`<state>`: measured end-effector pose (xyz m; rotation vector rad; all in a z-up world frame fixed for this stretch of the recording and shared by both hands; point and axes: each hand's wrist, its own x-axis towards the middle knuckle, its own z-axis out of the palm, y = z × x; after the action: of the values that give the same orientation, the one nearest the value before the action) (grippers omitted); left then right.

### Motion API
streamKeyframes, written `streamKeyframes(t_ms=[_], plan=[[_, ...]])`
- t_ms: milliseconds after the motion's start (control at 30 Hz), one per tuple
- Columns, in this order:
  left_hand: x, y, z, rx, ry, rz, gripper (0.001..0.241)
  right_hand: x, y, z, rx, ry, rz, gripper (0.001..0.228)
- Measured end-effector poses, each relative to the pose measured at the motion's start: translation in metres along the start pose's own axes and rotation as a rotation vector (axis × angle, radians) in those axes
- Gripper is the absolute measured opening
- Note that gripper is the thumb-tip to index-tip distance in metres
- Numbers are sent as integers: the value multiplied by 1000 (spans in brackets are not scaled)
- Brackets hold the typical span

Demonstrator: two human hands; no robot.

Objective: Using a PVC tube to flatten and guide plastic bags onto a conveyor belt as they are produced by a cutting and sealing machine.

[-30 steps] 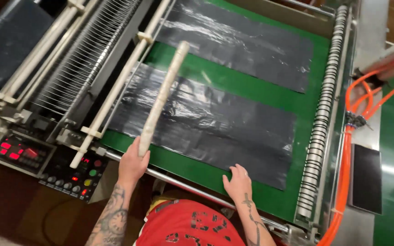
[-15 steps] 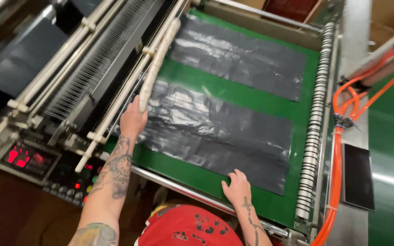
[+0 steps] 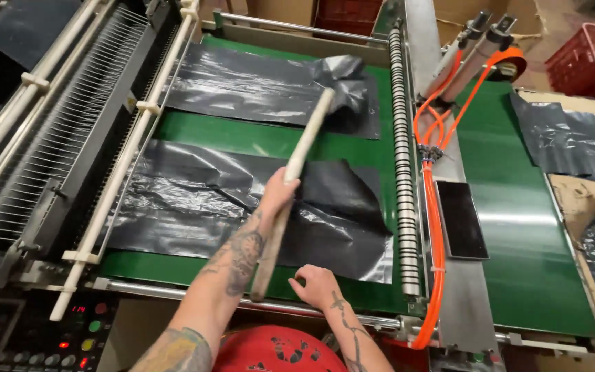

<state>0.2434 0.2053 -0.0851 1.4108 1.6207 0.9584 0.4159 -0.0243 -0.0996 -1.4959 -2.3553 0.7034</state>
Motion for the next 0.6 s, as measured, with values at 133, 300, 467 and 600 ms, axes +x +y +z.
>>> streamKeyframes(t_ms=[133,300,467,600], plan=[[9,-14,5,-163,-81,-186,68,7,25,36,-98,355,28,24],[-66,-19,-112,-232,-92,-148,65,6,37,43,-237,207,200,46],[-174,-44,-216,-5,-25,-103,69,12,26,34,-232,-88,350,54],[-233,-52,-243,216,100,-301,71,19,14,24,-267,-112,386,47]])
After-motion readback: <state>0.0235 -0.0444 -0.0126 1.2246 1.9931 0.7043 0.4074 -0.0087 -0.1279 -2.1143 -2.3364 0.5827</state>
